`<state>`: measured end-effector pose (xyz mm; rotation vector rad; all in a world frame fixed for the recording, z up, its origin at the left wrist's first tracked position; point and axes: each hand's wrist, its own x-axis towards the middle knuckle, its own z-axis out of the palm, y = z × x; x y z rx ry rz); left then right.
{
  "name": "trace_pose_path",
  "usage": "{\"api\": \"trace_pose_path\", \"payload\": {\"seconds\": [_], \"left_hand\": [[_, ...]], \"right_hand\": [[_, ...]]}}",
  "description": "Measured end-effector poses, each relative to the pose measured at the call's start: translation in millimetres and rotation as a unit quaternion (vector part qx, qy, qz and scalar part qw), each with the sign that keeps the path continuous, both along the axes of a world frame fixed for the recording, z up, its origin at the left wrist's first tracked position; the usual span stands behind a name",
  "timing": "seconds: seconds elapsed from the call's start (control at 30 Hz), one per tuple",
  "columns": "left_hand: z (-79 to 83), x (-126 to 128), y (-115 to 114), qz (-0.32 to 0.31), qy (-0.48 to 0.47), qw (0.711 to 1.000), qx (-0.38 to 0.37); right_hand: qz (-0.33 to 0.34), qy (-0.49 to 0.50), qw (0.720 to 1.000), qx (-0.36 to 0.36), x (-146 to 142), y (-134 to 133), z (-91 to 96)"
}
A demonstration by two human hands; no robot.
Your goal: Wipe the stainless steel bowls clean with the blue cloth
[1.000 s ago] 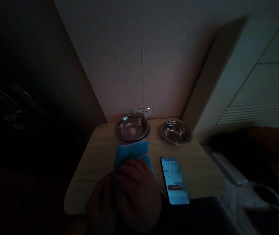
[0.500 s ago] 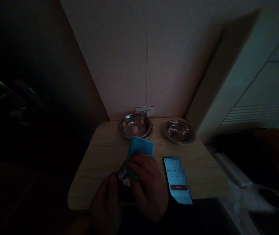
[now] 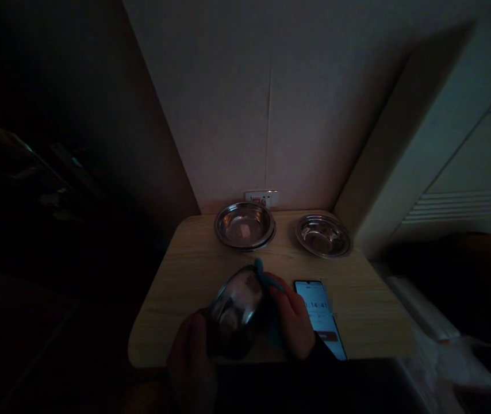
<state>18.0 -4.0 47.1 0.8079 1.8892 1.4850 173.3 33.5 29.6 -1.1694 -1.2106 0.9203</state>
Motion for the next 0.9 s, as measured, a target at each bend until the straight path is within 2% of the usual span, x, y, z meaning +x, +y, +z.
{"api": "trace_pose_path", "payload": {"seconds": [0.1,0.33,0.5,0.63,0.73,0.83,0.9], "left_hand": [[-4.9,1,1,-0.023,0.011,1.000,0.012],[6.9,-3,-2,-0.022,0.014,0.999,-0.029],[4.2,-12,-5,-0.047,-0.012,0.999,-0.023],[7.8,-2,-3,-0.061,-0.009,0.998,-0.027],[16.9,8,-2,-0.071,-0.003,0.997,-0.026],[23.2,14,-2,-0.060,0.006,0.998,-0.017],[24.7,15,-3,-0.056,0.016,0.998,-0.019]], "right_hand": [[-0.019,0.002,1.000,0.007,0,-6,2.8],[-0.026,-0.048,0.998,0.035,4,-12,9.6],[-0.017,-0.088,0.993,0.078,2,-13,12.2],[-0.018,-0.147,0.984,0.100,-1,-20,18.5],[-0.025,-0.233,0.960,0.151,-6,-30,29.1],[-0.006,-0.307,0.915,0.260,-9,-35,39.3],[0.014,-0.331,0.895,0.299,-7,-31,42.1]]}}
